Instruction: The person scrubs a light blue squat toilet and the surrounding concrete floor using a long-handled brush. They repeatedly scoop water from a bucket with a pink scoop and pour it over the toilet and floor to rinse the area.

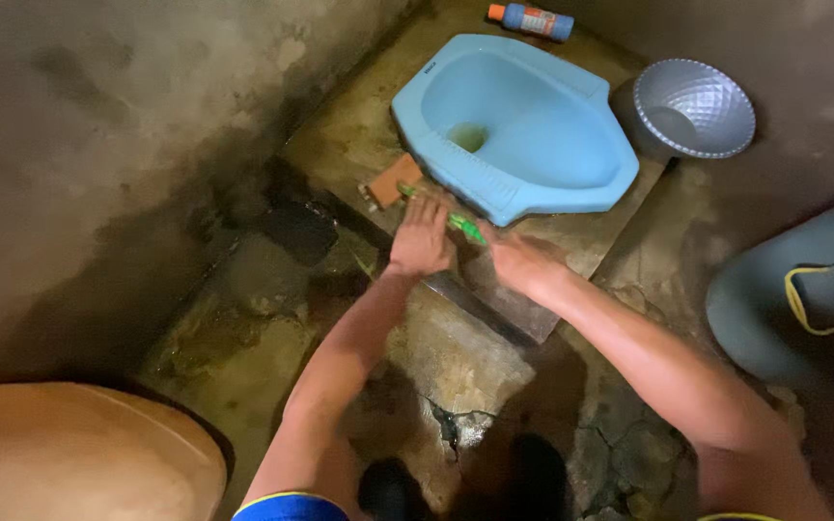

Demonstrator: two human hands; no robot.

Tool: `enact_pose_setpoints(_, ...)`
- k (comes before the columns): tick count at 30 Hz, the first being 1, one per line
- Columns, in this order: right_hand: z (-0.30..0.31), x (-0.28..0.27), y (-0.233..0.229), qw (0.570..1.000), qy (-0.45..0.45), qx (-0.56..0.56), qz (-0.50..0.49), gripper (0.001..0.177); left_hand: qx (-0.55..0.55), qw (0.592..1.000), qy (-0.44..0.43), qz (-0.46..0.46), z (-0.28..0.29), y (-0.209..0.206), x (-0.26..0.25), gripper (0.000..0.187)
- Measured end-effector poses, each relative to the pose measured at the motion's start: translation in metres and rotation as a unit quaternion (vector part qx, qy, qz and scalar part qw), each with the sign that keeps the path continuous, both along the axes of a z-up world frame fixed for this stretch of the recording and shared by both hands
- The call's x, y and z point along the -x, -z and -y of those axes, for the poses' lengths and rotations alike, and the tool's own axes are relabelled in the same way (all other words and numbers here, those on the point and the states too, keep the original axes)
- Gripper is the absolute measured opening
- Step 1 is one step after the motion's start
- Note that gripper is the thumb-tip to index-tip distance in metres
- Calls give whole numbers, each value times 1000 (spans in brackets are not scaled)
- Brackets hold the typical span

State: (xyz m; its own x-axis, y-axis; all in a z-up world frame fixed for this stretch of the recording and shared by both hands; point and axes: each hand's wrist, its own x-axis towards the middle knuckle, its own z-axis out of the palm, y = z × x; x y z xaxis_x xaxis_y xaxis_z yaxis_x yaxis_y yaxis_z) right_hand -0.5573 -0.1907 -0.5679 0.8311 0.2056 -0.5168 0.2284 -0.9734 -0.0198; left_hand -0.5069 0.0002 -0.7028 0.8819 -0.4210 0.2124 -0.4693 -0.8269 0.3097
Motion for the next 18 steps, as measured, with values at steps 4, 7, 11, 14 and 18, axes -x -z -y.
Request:
enact_pose_setpoints(4,-39,-9,-15,1000,6,-15,3,73,-2,999,-43,-27,-25,-3,-12,100)
enact_pose_setpoints(7,-43,1,-13,1000,-1,5,3,73,-5,998,-50,28,-26,4,-4,101)
enact_pose_setpoints(11,-30,-8,3,999,-26,21,15,78,-7,998,-35,-54,-24,-3,3,107)
enact_pose_setpoints(14,-35,-27,22,988,-82,-45,121,78,18,998,-64,7,-24,2,-9,105)
enact_pose_setpoints(18,-70,-65,40,998,-35,-21,44,67,39,993,-108,4,-43,11,-24,105)
